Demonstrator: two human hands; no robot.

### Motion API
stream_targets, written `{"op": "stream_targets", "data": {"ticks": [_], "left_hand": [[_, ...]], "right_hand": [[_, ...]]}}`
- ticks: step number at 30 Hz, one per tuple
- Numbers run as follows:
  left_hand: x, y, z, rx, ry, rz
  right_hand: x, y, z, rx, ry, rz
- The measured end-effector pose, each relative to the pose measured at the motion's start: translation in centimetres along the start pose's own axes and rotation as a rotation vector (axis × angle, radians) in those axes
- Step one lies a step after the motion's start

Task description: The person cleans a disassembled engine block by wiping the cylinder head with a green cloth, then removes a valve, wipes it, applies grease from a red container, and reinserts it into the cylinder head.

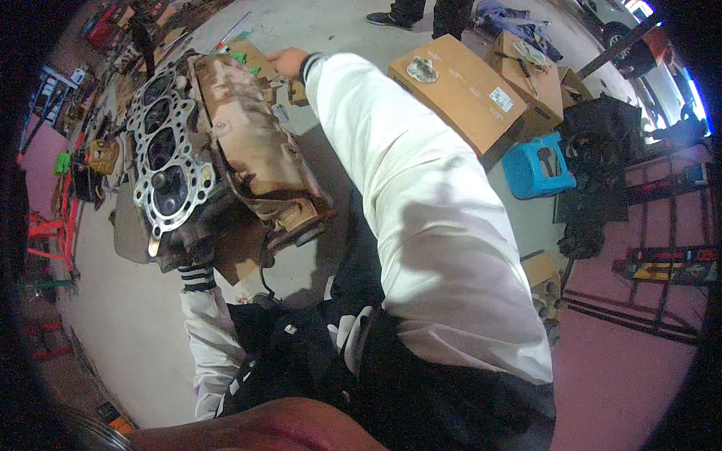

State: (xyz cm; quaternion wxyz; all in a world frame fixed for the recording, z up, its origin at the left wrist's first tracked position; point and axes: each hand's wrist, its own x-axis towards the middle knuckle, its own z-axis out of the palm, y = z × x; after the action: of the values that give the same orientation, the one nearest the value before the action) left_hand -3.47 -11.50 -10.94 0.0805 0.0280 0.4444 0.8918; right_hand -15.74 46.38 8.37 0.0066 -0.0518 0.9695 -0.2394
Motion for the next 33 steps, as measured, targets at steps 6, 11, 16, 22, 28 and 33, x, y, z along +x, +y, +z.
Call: {"op": "stream_targets", "data": {"ticks": [6, 11, 16, 22, 28, 33], "left_hand": [[-2.2, 3.6, 3.5, 0.049, -0.046, -0.106], [-2.7, 2.8, 7.0, 0.142, -0.084, -0.109], [-2.6, 1.5, 8.4, 0.474, -0.166, -0.007], [-1.9, 0.8, 12.1, 0.052, -0.273, -0.179], [-1.9, 0.5, 14.9, -0.419, -0.263, -0.312], [-2.0, 1.1, 15.6, -0.531, -0.266, -0.336]], "right_hand": [[-7.7, 10.9, 14.1, -0.449, -0.845, -0.669], [-8.2, 10.6, 14.0, 0.179, 0.043, 0.096], [-9.2, 7.5, 8.9, 0.393, -0.205, 0.318], [-10.5, 7.1, 6.8, 0.422, -0.27, 0.46], [-11.9, 6.6, 5.3, 0.525, -0.247, 0.502], [-12.1, 5.6, 6.5, 0.404, -0.381, 0.445]]}}
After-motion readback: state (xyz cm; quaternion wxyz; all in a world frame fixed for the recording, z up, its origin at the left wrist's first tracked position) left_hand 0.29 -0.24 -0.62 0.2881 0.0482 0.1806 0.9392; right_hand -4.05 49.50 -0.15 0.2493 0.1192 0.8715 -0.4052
